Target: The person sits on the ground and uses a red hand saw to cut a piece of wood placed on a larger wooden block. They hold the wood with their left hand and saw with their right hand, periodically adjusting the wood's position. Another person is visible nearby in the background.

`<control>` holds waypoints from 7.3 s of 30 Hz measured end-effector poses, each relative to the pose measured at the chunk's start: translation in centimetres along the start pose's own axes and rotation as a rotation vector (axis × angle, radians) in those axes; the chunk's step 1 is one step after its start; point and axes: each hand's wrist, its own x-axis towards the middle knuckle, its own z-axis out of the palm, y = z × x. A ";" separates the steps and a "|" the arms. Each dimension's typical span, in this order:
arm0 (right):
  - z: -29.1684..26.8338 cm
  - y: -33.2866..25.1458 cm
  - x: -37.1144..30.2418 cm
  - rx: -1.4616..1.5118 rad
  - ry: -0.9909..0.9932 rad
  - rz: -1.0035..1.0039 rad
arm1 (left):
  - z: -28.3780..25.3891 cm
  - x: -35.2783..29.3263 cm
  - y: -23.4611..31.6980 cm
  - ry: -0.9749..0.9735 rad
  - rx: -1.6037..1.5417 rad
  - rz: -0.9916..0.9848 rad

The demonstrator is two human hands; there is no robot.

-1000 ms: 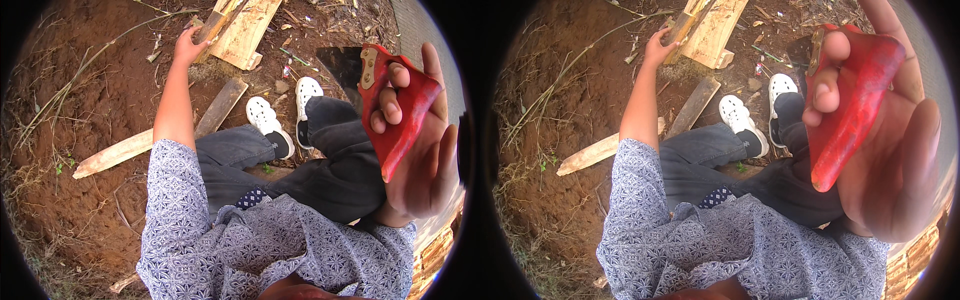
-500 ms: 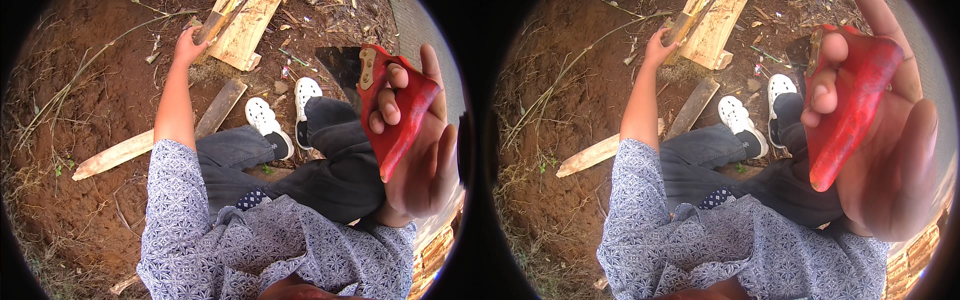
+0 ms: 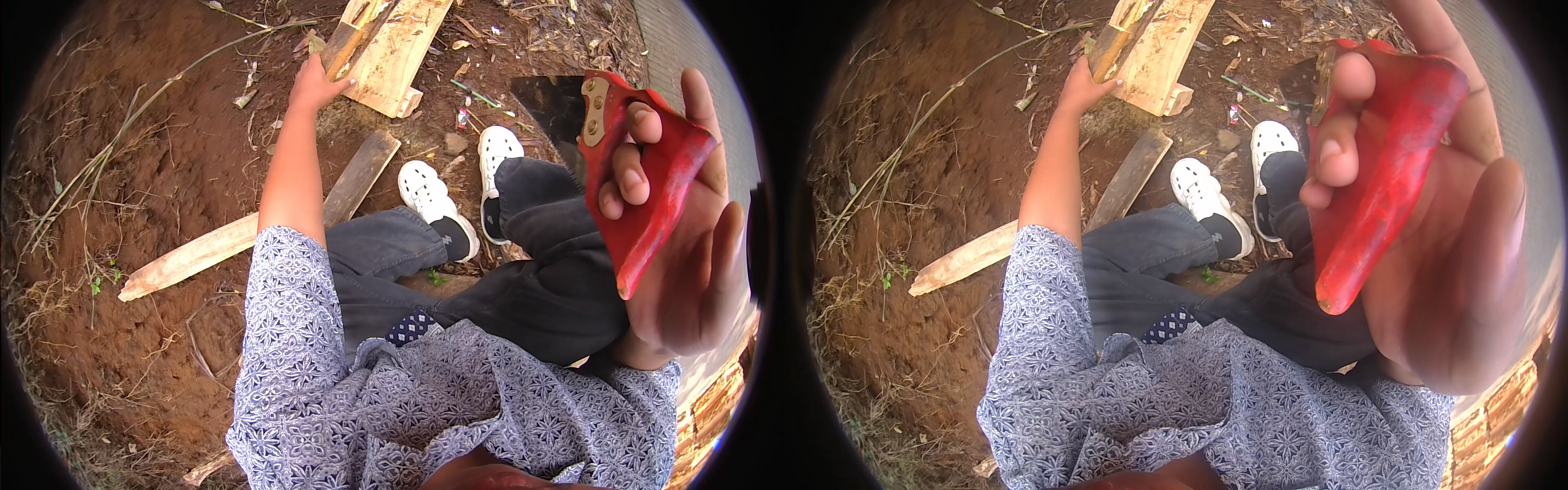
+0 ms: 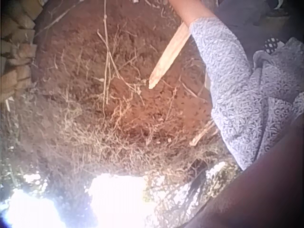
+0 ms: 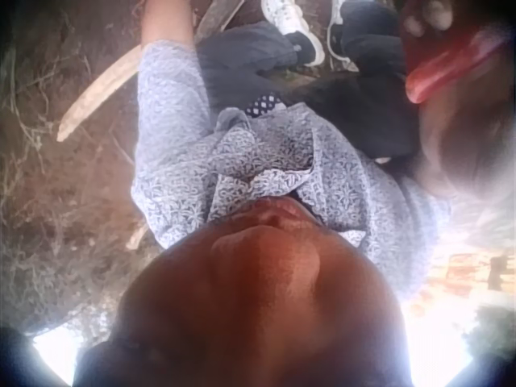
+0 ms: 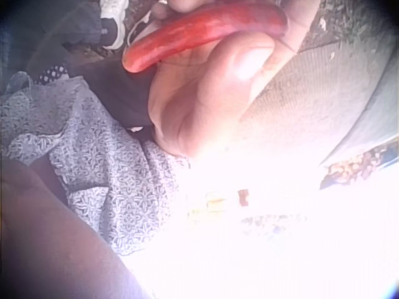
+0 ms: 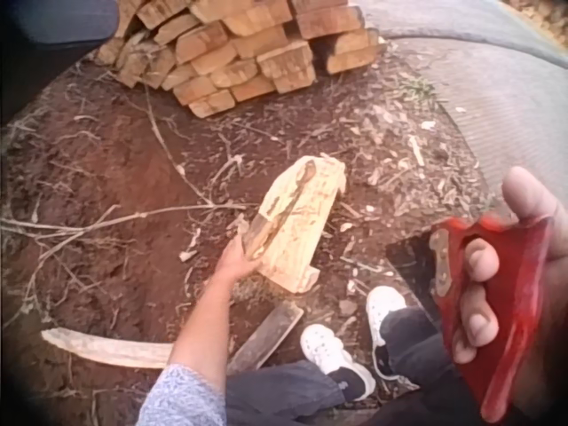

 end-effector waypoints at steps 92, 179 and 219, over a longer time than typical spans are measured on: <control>3.7 2.2 -1.4 -0.339 -0.008 -0.123 | -3.9 -12.1 -2.7 0.211 -0.632 -0.178; 9.4 4.6 -0.8 -0.455 -0.130 0.140 | 4.7 -9.8 -3.0 0.430 -0.994 -0.245; 9.3 4.5 -0.8 -0.436 -0.186 0.174 | -2.1 -8.0 0.3 0.425 -0.203 0.024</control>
